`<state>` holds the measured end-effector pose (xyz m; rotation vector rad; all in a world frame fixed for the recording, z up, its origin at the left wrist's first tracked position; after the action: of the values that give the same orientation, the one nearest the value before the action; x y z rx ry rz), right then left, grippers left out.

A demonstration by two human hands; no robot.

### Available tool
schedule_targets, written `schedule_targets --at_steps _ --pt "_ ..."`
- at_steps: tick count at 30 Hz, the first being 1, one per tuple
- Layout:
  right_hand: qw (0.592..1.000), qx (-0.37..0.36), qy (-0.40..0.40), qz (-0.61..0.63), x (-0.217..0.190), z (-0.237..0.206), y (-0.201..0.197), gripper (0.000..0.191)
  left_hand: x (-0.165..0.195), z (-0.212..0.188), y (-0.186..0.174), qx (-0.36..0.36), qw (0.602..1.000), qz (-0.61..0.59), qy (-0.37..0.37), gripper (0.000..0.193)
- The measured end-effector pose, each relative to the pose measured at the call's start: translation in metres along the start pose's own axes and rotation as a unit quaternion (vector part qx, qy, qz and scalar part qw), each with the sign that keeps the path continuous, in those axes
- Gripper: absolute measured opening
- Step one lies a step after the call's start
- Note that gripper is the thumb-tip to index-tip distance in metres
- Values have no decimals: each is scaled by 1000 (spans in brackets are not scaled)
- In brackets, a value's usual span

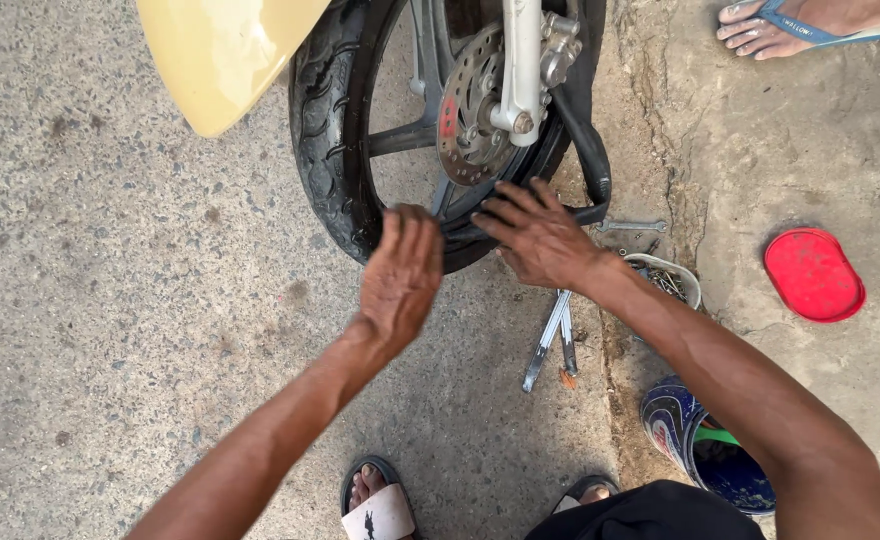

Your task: The person kneels beside a motorcycle with its front wheel still mounted and pries the tire bead away from the rim by hand, working the tire edge loose around the wheel. They then pull the inner tube out from between the tire and rim and use pry bars to help work the tire off the rim.

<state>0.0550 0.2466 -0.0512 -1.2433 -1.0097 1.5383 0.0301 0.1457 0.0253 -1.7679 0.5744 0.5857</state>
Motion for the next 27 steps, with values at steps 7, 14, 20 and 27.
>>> schedule_targets --at_steps 7,14,20,27 --pt "998 -48 45 21 3 20 30 58 -10 -16 3 -95 982 124 110 49" --pt "950 280 138 24 59 4 -64 18 -7 -10 10 -50 989 90 108 52" --pt "889 222 381 124 160 -13 -54 70 -5 18 28 -50 998 -4 39 43" --pt "792 227 519 228 208 -26 -55 26 11 17 28 1 997 -73 6 35"
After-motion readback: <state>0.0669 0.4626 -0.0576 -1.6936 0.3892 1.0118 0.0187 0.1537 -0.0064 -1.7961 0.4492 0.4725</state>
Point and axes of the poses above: each hand's wrist, its own z-axis towards the middle knuckle, its own y-axis out of the palm, x = y × z, the point moved 10 cm from there along z, towards the middle knuckle, and after that the axes turned 6 degrees about x, right-handed, at the moved point
